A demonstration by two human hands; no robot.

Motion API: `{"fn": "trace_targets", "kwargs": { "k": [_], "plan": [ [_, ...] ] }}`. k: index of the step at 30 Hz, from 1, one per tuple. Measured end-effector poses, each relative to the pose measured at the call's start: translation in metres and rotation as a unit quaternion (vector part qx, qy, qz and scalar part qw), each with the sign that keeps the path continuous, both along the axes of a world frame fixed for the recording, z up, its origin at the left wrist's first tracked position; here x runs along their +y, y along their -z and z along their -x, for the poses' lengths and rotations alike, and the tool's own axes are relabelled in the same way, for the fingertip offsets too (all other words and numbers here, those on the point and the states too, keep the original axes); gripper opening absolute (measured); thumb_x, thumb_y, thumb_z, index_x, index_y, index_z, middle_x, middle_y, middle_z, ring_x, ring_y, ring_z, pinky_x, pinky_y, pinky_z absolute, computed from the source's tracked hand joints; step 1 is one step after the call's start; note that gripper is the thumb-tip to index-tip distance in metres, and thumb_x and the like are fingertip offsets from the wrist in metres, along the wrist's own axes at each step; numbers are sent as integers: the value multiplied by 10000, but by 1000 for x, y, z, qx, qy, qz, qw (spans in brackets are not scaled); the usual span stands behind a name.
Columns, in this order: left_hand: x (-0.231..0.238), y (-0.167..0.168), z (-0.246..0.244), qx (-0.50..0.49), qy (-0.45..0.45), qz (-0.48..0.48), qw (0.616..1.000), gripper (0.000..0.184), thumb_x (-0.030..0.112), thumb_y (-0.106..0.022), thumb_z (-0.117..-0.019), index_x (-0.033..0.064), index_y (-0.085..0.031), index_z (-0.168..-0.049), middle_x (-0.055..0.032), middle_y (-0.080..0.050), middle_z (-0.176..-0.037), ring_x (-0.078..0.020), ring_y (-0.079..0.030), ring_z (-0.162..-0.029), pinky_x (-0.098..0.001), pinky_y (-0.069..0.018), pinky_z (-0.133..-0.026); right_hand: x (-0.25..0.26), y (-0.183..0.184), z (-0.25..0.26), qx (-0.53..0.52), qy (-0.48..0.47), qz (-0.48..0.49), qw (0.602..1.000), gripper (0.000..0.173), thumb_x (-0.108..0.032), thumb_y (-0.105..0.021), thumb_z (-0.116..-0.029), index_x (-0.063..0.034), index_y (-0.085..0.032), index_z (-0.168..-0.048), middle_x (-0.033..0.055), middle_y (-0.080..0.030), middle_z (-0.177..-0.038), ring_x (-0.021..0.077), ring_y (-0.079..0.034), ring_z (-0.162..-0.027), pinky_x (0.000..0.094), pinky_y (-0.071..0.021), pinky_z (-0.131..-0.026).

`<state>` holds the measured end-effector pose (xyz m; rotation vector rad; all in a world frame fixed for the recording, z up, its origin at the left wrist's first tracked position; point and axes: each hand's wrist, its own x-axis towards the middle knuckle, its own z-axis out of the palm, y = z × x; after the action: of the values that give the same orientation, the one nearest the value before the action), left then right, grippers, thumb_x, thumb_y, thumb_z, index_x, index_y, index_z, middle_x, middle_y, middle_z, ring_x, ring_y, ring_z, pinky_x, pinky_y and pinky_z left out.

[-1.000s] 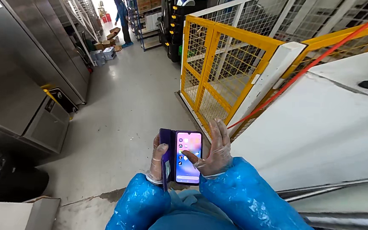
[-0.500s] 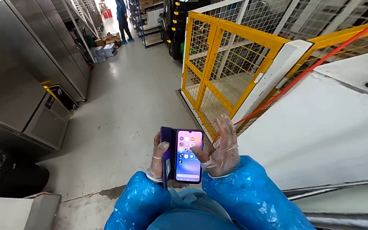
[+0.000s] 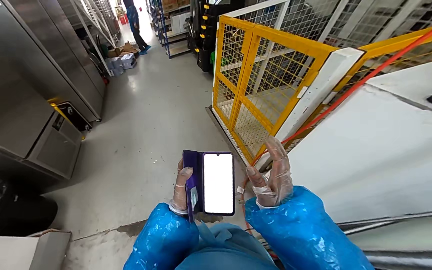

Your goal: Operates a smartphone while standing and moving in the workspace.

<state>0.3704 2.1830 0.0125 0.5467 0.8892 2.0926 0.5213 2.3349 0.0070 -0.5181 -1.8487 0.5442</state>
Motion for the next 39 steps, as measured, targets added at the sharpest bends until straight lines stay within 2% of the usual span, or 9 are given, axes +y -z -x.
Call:
{"fn": "trace_targets", "kwargs": {
  "k": [3, 7, 20, 34, 39],
  "plan": [
    [-1, 2, 2, -6, 13, -11, 1000, 622, 523, -835, -734, 220, -621, -1233, 35, -744, -955, -54, -726, -842, -252, -613, -727, 1, 2, 0, 12, -7, 4, 1000, 716, -492, -524, -1009, 19, -426, -1502, 245, -403, -1571, 286, -348, -1499, 377, -304, -1217],
    [-2, 3, 4, -7, 15, -10, 1000, 624, 524, -844, -722, 223, -631, -1225, 26, -745, -956, -61, -727, -836, -262, -617, -723, 0, 6, 1, 12, -16, 14, 1000, 733, -512, -511, -1005, 44, -444, -1478, 261, -409, -1561, 313, -360, -1490, 419, -315, -1211],
    [-2, 4, 5, -18, 21, -22, 999, 585, 514, -839, -738, 211, -648, -1202, 13, -748, -955, -76, -732, -846, -273, -619, -731, -5, 13, 3, 28, -41, 36, 998, 689, -502, -501, -1026, 15, -465, -1480, 229, -422, -1565, 268, -383, -1483, 385, -346, -1201],
    [-4, 5, 9, -16, 20, -29, 999, 597, 516, -840, -741, 210, -643, -1213, 10, -749, -963, -75, -732, -858, -274, -620, -737, -9, 15, 6, 11, -39, 37, 998, 691, -515, -483, -1031, 12, -471, -1478, 240, -429, -1557, 299, -380, -1482, 407, -341, -1203],
    [-5, 4, 11, -18, 14, -2, 1000, 624, 541, -842, -718, 215, -634, -1208, 22, -744, -954, -69, -727, -842, -273, -617, -725, -10, 14, 7, 6, -41, 44, 998, 680, -487, -482, -1032, 47, -484, -1453, 260, -426, -1550, 301, -384, -1480, 404, -347, -1198]
  ]
}}
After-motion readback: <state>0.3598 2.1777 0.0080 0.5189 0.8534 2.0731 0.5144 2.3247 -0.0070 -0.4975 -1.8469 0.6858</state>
